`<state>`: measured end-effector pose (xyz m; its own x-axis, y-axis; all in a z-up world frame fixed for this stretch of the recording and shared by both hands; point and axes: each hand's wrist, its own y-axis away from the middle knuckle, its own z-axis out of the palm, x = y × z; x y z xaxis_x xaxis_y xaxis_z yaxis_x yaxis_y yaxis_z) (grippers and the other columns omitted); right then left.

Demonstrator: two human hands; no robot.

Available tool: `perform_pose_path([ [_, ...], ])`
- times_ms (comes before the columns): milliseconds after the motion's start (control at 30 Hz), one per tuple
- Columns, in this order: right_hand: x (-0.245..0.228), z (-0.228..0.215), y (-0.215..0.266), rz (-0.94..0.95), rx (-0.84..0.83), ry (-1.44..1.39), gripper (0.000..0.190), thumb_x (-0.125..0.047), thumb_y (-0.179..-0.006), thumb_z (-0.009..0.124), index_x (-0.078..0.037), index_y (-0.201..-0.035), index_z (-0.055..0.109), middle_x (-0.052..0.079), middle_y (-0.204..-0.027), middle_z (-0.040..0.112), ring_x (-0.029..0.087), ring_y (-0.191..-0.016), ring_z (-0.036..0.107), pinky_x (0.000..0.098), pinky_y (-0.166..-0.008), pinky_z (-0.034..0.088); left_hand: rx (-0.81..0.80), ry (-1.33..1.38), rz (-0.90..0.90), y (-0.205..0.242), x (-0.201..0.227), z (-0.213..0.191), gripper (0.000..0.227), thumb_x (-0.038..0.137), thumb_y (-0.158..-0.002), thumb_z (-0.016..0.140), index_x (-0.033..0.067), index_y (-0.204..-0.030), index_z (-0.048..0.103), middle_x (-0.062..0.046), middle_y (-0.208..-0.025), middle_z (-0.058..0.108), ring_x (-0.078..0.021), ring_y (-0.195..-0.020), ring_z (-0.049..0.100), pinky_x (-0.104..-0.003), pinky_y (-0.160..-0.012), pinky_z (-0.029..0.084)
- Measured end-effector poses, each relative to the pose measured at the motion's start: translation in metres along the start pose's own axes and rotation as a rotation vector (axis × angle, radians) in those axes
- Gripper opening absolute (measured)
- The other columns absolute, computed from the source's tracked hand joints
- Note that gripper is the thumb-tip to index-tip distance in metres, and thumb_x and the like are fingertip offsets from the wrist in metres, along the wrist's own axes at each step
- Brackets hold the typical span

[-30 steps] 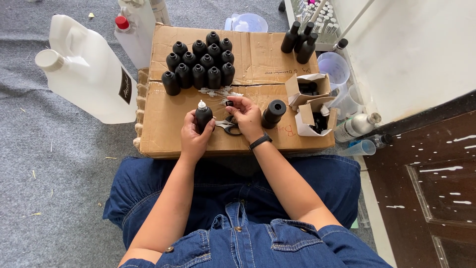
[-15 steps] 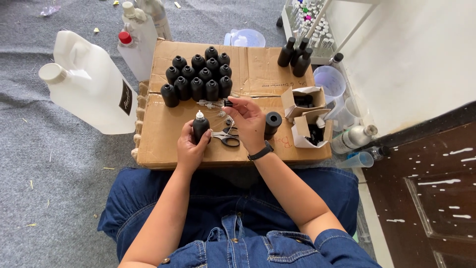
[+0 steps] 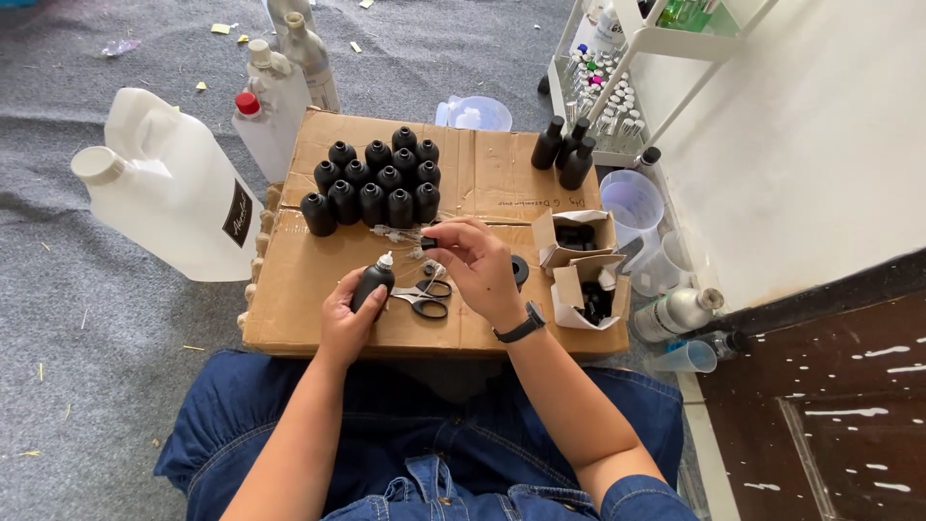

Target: Assembling perfume bottles by attaching spray nozzles and placing them into a cardboard organizer.

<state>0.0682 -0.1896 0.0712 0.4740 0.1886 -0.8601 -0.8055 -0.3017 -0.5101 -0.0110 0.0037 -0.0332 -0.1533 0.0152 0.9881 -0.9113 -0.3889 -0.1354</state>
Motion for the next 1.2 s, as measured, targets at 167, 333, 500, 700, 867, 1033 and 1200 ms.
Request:
perform_pose_path([
  [167,-0.026,-0.015,0.001,0.025,-0.063,0.057,0.022,0.002,-0.092,0.073,0.000,-0.114,0.074,0.012,-0.112,0.068,0.020,-0.094,0.074,0.0323,-0.084,0.062,-0.083,0.129,-0.015,-0.004,0.028,0.001,0.029,0.010,-0.092,0.070,0.0058,-0.121,0.071,-0.015,-0.067,0.065,-0.0200,-0.059,0.065,-0.032,-0.053,0.056],
  [333,-0.033,-0.026,0.001,0.007,-0.049,-0.002,0.023,0.004,-0.093,0.070,0.002,-0.116,0.071,0.013,-0.107,0.070,0.021,-0.094,0.074,0.0349,-0.086,0.062,-0.354,0.187,0.053,-0.020,0.106,0.012,0.042,0.008,-0.091,0.065,0.0064,-0.134,0.064,-0.012,-0.057,0.060,-0.0174,-0.052,0.058,-0.025,-0.046,0.046],
  [500,-0.027,-0.036,0.001,-0.011,-0.003,-0.149,0.024,0.007,-0.093,0.070,0.005,-0.116,0.069,0.016,-0.110,0.070,0.022,-0.098,0.074,0.0373,-0.090,0.062,-0.571,0.126,0.084,-0.033,0.148,0.030,0.037,0.007,-0.088,0.070,0.0039,-0.125,0.066,-0.013,-0.056,0.062,-0.0122,-0.050,0.052,-0.020,-0.045,0.041],
  [700,-0.041,-0.048,0.004,0.063,-0.064,-0.223,0.024,0.008,-0.093,0.068,0.007,-0.116,0.069,0.013,-0.108,0.070,0.018,-0.098,0.072,0.0361,-0.092,0.062,-0.570,0.261,0.016,-0.015,0.125,0.048,0.034,0.006,-0.094,0.064,0.0033,-0.128,0.062,-0.015,-0.056,0.060,-0.0192,-0.050,0.059,-0.023,-0.045,0.041],
  [867,-0.049,-0.056,0.005,0.048,-0.161,-0.152,0.022,0.008,-0.092,0.069,0.005,-0.113,0.072,0.014,-0.106,0.069,0.017,-0.099,0.069,0.0372,-0.092,0.060,-0.562,0.285,-0.032,-0.009,0.112,0.050,0.030,0.011,-0.095,0.062,0.0034,-0.125,0.063,-0.016,-0.058,0.060,-0.0196,-0.051,0.062,-0.023,-0.044,0.042],
  [1033,-0.060,-0.058,0.004,-0.001,-0.238,-0.022,0.021,0.010,-0.090,0.070,0.005,-0.110,0.075,0.018,-0.102,0.068,0.018,-0.096,0.066,0.0393,-0.088,0.060,-0.562,0.288,-0.052,-0.002,0.115,0.052,0.027,0.012,-0.097,0.061,0.0028,-0.121,0.064,-0.015,-0.057,0.059,-0.0205,-0.050,0.063,-0.024,-0.043,0.040],
  [1200,-0.065,-0.060,0.003,-0.006,-0.276,0.036,0.019,0.009,-0.088,0.073,0.003,-0.106,0.076,0.018,-0.099,0.071,0.021,-0.090,0.070,0.0364,-0.082,0.062,-0.574,0.307,-0.082,-0.001,0.111,0.052,0.027,0.015,-0.097,0.059,0.0015,-0.120,0.063,-0.015,-0.058,0.057,-0.0202,-0.047,0.062,-0.024,-0.041,0.039],
])
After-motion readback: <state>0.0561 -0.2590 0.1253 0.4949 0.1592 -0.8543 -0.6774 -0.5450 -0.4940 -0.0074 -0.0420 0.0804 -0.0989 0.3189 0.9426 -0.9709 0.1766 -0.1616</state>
